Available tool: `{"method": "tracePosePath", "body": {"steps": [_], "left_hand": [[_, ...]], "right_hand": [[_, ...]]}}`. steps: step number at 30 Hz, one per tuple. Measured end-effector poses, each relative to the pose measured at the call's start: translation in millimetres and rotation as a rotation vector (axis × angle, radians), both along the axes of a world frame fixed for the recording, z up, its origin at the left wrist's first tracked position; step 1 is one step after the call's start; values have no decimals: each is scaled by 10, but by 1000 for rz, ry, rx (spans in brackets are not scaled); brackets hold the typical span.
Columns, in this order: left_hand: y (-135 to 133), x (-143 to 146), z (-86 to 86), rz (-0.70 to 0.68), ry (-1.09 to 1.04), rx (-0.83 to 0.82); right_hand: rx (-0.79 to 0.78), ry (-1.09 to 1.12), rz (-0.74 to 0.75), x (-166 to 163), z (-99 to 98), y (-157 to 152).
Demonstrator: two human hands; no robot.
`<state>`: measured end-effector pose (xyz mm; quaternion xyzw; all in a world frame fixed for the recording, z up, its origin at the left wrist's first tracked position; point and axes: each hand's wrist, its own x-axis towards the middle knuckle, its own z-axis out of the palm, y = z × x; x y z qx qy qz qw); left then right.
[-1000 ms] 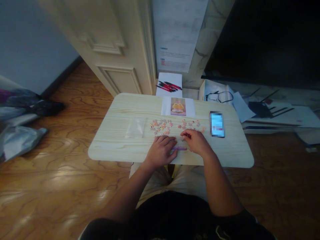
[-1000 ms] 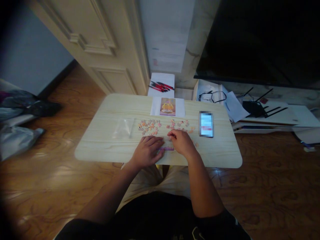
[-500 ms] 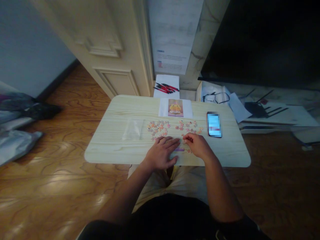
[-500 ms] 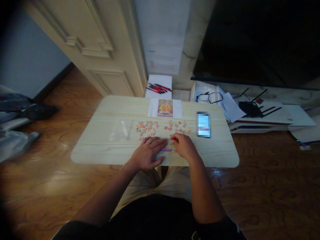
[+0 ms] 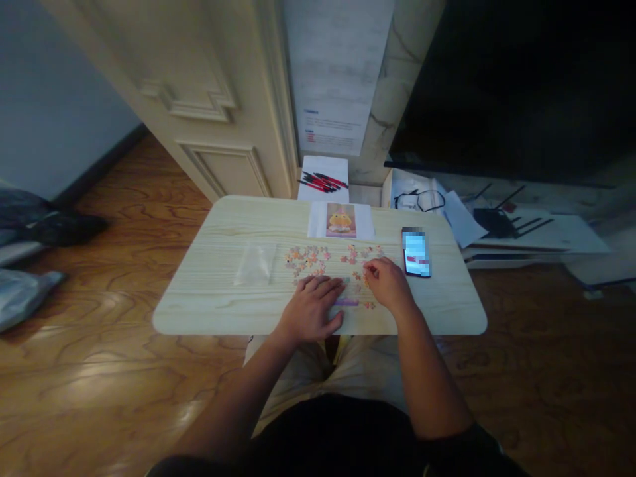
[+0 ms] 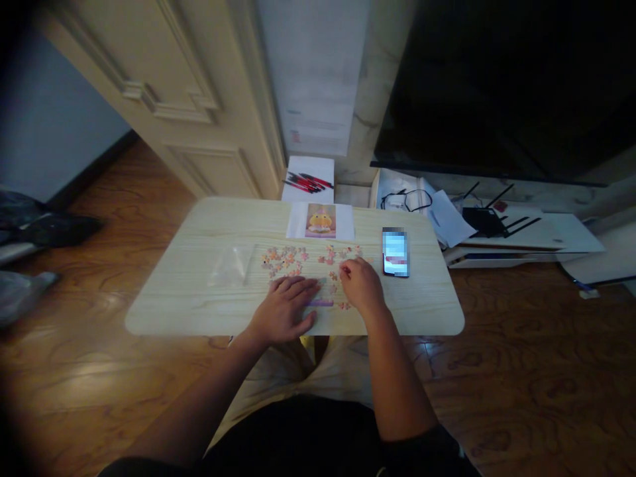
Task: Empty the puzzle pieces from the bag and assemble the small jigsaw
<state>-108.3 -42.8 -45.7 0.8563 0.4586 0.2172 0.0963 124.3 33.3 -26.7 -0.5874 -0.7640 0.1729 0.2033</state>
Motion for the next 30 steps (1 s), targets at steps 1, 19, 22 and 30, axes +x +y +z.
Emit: {"method": "tracePosePath", "body": {"steps": [1,19,22,30], "left_hand": [[-4,-6,-7,12,-13,13],[17,-24,-80,249,-53,52],[6,-19,-79,250,-58,47],[-27,-42,-39,270,-83,26]], "right_hand": [[18,-39,-49,-22,8,50],[4,-139,-13,-63,-101,500],[-5,-136,-27,-73,-133,526],[-23,-120,-41,-35,-127,579]]}}
